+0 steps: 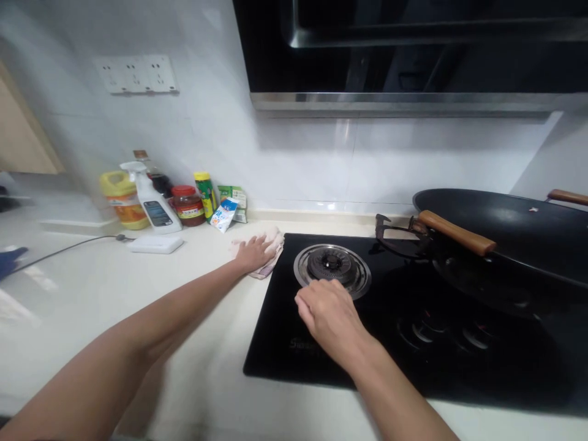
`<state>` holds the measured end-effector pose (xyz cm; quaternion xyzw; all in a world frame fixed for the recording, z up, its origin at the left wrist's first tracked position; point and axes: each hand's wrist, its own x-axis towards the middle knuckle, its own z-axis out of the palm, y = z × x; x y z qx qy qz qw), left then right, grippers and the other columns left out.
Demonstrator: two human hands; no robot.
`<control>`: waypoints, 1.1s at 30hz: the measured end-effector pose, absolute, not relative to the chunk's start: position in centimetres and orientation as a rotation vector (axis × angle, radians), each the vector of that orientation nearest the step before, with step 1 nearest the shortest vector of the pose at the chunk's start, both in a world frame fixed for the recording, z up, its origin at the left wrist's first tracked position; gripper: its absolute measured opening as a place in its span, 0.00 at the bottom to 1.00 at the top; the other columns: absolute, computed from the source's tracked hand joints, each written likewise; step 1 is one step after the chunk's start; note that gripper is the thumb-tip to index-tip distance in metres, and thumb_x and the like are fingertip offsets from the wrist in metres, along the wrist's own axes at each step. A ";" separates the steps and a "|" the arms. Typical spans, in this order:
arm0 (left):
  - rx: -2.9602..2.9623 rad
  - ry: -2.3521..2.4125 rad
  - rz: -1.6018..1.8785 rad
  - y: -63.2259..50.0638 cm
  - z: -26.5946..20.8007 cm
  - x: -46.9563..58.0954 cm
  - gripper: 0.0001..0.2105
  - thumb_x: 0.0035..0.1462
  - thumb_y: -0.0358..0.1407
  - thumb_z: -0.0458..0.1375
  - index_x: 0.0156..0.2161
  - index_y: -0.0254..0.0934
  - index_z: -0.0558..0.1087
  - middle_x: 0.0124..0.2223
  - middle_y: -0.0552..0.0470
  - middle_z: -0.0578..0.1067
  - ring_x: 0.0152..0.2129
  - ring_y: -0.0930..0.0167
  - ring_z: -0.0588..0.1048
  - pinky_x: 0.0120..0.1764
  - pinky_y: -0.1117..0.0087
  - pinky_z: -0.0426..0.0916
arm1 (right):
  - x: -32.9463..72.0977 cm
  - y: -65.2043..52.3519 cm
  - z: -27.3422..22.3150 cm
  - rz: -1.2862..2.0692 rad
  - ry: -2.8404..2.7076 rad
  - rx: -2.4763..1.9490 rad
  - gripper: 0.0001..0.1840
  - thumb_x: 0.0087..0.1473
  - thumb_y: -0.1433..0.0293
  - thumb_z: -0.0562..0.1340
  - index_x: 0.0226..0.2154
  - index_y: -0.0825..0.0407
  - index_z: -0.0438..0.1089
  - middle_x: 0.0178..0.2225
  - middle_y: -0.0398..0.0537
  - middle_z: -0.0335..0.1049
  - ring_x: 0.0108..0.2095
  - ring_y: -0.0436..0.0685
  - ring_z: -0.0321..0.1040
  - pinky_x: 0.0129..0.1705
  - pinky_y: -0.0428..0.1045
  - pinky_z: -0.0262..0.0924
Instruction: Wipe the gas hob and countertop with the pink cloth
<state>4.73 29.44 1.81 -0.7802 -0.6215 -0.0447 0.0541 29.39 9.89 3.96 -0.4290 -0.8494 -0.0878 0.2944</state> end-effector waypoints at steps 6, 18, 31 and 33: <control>-2.364 -1.848 -0.114 20.3 1.7 4.0 0.27 0.67 0.51 0.43 0.68 0.50 0.59 0.72 0.49 0.54 0.67 0.51 0.52 0.61 0.41 0.52 | 30.6 11.1 3.7 -0.198 -2.181 -1.275 0.14 0.66 0.67 0.54 0.32 0.49 0.72 0.31 0.43 0.72 0.35 0.52 0.67 0.39 0.49 0.48; -2.429 -1.596 -0.164 6.7 1.1 1.0 0.26 0.68 0.49 0.47 0.68 0.49 0.59 0.72 0.45 0.55 0.66 0.49 0.56 0.58 0.43 0.58 | 30.7 11.1 3.2 -0.064 -2.223 -1.413 0.16 0.66 0.65 0.53 0.32 0.49 0.72 0.34 0.45 0.74 0.35 0.53 0.68 0.39 0.49 0.50; -2.527 -1.520 -0.225 2.7 1.8 -0.3 0.24 0.68 0.48 0.47 0.67 0.53 0.62 0.71 0.48 0.58 0.66 0.51 0.58 0.59 0.44 0.58 | 31.0 11.4 2.6 -0.011 -2.230 -1.376 0.17 0.65 0.65 0.52 0.29 0.50 0.70 0.33 0.45 0.74 0.33 0.52 0.67 0.38 0.49 0.50; -2.536 -1.519 -0.229 2.5 1.9 -0.4 0.24 0.68 0.48 0.48 0.67 0.52 0.62 0.71 0.48 0.59 0.66 0.51 0.58 0.59 0.43 0.58 | 31.0 11.4 2.6 -0.011 -2.233 -1.371 0.17 0.65 0.65 0.52 0.29 0.50 0.70 0.32 0.44 0.73 0.33 0.52 0.67 0.37 0.48 0.50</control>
